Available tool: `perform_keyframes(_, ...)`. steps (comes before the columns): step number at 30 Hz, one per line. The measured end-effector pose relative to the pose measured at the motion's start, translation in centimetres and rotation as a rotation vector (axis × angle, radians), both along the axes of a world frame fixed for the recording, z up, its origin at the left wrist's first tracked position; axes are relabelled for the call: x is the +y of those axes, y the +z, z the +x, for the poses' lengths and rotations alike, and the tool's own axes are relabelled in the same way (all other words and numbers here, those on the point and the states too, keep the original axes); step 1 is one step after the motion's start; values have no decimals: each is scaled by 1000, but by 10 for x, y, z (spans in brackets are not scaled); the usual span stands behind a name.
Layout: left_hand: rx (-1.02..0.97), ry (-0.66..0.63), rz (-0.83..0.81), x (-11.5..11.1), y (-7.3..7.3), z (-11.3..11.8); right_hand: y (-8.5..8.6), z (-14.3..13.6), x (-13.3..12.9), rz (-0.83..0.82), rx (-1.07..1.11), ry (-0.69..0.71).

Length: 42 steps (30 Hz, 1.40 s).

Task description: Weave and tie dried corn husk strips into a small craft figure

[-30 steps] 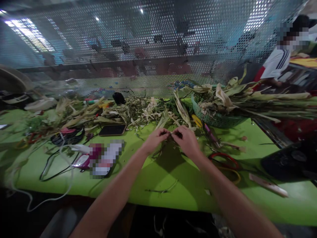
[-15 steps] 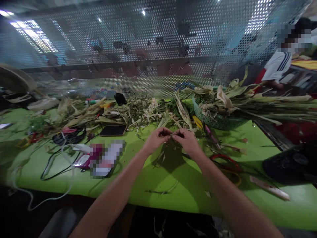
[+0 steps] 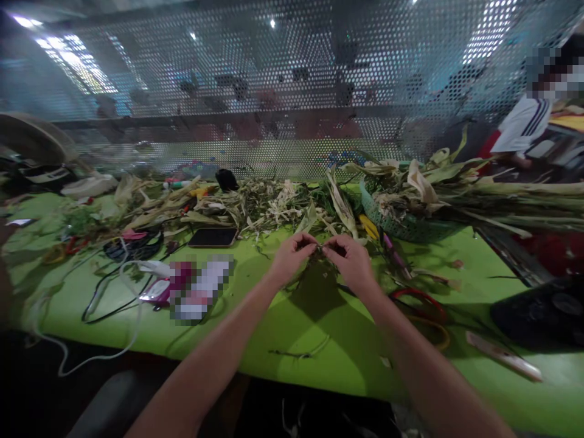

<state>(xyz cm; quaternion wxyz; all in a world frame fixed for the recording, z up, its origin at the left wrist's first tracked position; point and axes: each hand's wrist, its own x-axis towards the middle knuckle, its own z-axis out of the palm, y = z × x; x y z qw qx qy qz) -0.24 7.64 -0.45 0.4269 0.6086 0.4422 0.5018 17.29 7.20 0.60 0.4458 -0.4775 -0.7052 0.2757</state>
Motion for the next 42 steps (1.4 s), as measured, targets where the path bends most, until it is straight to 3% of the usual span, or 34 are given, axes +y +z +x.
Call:
perform_keyframes(6, -36, 50, -73, 3, -4, 1, 11, 5, -9, 311, -220, -66)
perform_keyframes(10, -56, 66, -98, 5, -9, 2, 19, 4, -18, 420, -292, -88)
perform_keyframes(14, -149, 58, -136, 7, -16, 3, 22, 5, -21, 463, -319, -22)
perform_keyframes(19, -156, 132, -179, 7, -18, 4, 23, 5, -17, 316, -158, 75)
perform_keyframes(22, -122, 194, -172, 7, -14, 3, 21, 3, -15, 69, 39, 152)
perform_keyframes(26, -226, 152, -257, 6, -7, -1, 18, 0, -15, -180, 180, 217)
perform_keyframes(30, -333, 102, -321, 6, 0, -4, 18, 2, -14, -197, 51, 169)
perform_keyframes(35, -235, 110, -222, 3, 2, 1, 12, 7, -4, 7, -112, -18)
perform_keyframes(39, -122, 69, -129, 0, 3, 6, 6, 5, -1, 19, -137, 7)
perform_keyframes(42, -142, 29, -157, -2, 4, 7, 5, 3, -2, 34, -119, 9)
